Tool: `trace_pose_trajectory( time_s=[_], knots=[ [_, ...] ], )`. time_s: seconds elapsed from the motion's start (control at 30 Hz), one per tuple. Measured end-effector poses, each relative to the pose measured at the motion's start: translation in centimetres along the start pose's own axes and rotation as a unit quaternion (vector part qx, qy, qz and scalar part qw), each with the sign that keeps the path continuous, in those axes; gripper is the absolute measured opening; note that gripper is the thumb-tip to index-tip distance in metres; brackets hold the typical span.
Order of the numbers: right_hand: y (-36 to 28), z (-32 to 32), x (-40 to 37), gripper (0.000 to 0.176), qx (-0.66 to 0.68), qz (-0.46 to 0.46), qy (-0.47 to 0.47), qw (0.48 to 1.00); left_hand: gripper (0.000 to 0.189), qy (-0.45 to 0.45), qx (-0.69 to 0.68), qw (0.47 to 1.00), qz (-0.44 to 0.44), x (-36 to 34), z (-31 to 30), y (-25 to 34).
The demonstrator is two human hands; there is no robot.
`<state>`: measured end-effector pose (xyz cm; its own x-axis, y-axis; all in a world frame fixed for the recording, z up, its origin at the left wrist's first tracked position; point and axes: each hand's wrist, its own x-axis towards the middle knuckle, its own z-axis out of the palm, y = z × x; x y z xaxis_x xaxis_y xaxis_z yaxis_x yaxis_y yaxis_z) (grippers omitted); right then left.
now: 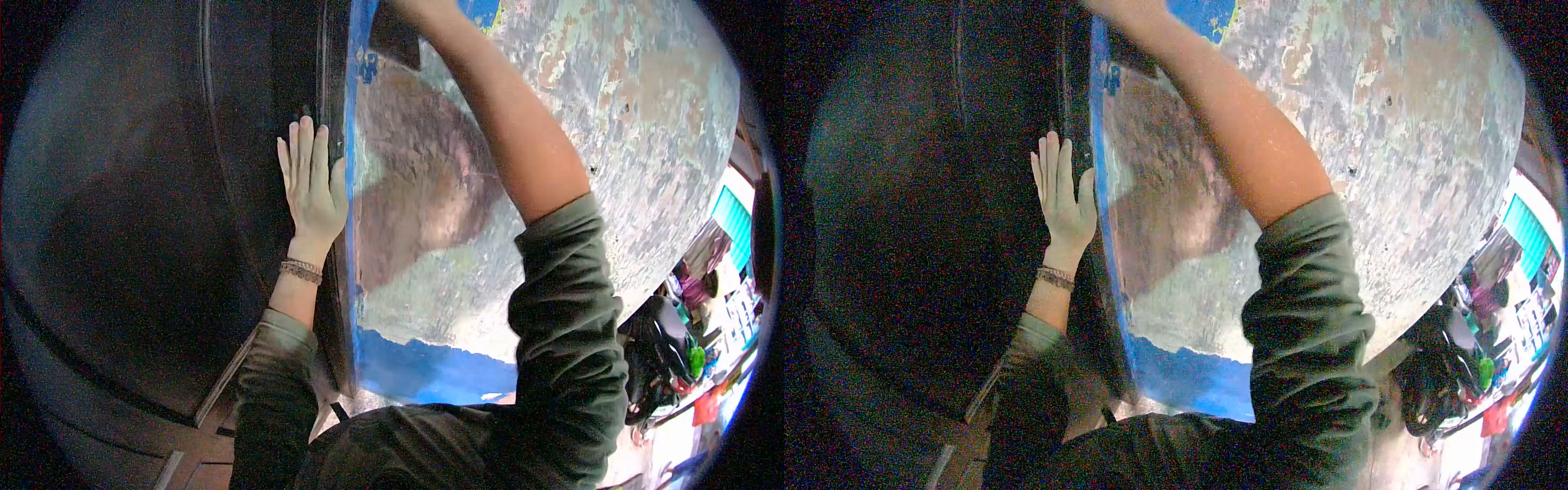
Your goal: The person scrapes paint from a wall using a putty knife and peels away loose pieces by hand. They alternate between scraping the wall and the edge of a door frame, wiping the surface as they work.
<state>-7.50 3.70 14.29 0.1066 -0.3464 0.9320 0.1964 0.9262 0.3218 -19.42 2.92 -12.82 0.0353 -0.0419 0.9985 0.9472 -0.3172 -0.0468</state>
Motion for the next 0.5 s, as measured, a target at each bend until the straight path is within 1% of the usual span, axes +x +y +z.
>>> trace_pose_trajectory(
  time_s=[0.03,0.1,0.17,0.2,0.23,0.3,0.33,0.4,0.43,0.5],
  knots=[
    [0.5,0.5,-0.5,0.032,0.001,-0.029,-0.022,0.999,0.051,0.000,0.000,1.000,0.000,0.0,0.0,0.1],
    [-1.0,0.2,0.2,0.033,-0.008,-0.034,-0.029,0.999,0.051,-0.003,0.003,1.000,-0.005,0.1,0.0,0.1],
    [-2.7,-1.2,1.4,0.034,0.084,0.089,-0.026,0.992,0.050,0.002,0.000,1.000,-0.004,0.0,0.2,0.0],
    [-1.2,0.3,0.7,0.033,-0.014,0.019,-0.003,1.000,0.048,0.008,-0.003,1.000,-0.006,-0.1,0.2,0.0],
    [0.1,1.5,-0.8,0.030,-0.025,0.002,-0.008,1.000,0.048,0.006,-0.004,1.000,-0.005,-0.2,0.1,0.1],
    [-1.2,1.3,-1.6,0.030,-0.005,0.038,-0.073,0.997,0.048,0.007,-0.005,1.000,-0.006,0.0,0.1,0.1],
    [-2.2,0.5,-1.2,0.030,-0.004,0.036,-0.072,0.997,0.048,0.009,-0.004,1.000,-0.006,-0.1,0.1,0.1],
    [-3.4,-1.1,0.4,0.030,0.057,0.059,-0.008,0.997,0.048,0.006,0.000,1.000,-0.006,-0.2,0.2,0.0],
    [-2.8,-0.5,-0.1,0.030,0.058,0.059,-0.008,0.997,0.048,0.006,0.000,1.000,-0.006,-0.1,0.1,0.0],
    [-0.5,0.8,-2.4,0.030,0.018,-0.001,0.029,0.999,0.051,0.004,0.004,1.000,0.003,0.0,-0.1,0.2]
  ],
)
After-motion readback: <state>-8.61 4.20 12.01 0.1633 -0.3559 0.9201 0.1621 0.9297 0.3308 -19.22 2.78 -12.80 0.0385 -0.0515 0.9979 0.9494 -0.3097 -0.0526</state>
